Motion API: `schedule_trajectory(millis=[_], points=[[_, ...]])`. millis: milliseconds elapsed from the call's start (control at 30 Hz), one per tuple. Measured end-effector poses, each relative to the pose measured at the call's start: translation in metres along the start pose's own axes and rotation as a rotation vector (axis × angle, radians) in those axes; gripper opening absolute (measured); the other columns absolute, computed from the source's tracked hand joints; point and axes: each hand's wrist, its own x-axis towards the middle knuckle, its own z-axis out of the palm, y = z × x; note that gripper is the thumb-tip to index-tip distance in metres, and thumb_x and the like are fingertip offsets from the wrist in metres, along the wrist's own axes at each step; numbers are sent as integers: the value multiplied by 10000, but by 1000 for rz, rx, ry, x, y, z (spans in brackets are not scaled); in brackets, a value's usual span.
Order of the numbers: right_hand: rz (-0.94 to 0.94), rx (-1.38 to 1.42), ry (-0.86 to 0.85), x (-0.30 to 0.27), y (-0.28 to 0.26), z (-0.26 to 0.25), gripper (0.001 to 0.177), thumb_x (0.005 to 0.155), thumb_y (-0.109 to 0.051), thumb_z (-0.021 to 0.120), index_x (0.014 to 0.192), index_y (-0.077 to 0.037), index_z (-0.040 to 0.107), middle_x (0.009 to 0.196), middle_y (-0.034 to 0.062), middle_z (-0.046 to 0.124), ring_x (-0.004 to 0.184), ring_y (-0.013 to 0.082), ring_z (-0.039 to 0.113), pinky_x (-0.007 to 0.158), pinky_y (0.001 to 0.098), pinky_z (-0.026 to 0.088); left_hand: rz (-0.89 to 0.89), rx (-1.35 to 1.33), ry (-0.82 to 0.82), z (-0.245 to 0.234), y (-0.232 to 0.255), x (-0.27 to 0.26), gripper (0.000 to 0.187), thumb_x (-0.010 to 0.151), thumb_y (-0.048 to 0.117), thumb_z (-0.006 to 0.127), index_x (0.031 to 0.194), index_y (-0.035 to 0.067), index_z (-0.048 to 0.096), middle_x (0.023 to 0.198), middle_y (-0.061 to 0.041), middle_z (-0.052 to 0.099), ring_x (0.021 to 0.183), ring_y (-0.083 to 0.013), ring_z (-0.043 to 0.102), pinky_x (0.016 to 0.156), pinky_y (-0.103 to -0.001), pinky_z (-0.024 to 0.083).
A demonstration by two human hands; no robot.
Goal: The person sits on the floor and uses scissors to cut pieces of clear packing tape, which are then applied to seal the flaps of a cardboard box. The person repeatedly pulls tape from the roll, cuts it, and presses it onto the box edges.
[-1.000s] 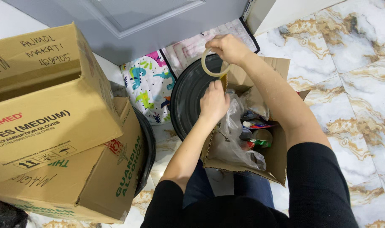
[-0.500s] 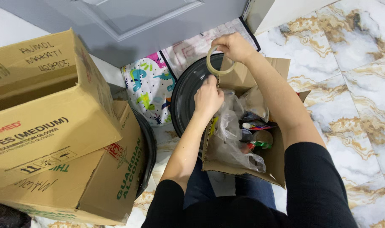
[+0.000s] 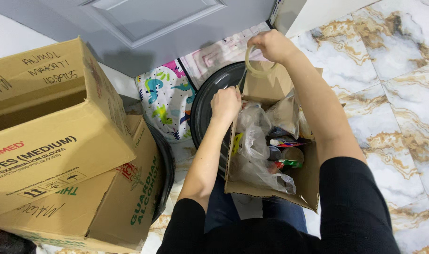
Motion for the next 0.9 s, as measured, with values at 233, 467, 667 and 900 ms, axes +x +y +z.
schedule_trajectory(millis=[233,467,667,900], points=[[-108,80,134,-7,-22,-28,283,862,33,663,1096,-105,740,1019,147,720,938,382,680,791,452,543,-17,-172,-71,-14,20,14,656,887,405,712,1386,37,495,1286,-306,590,1055,-502,639,851,-584,517],[-25,158,184,-2,-34,-36,203,869,-12,704,1058,-39,635,897,173,726,829,403,701,716,473,552,472,-133,26,-4,34,60,535,689,61,846,1193,111,674,1599,-273,150,1413,-564,351,1115,-504,434],[33,332,161,-13,-23,-34,212,901,-37,680,1107,-50,631,1038,167,747,990,353,737,858,416,586,317,-71,56,27,50,62,396,739,173,887,1081,63,719,1655,-290,151,1372,-516,457,1134,-476,445],[427,208,211,-104,87,-25,571,958,-399,708,1377,-27,597,1357,249,619,1272,424,575,1047,466,468,241,-180,164,38,59,61,334,746,274,869,1033,125,784,1592,-337,190,1250,-492,549,1045,-461,471]])
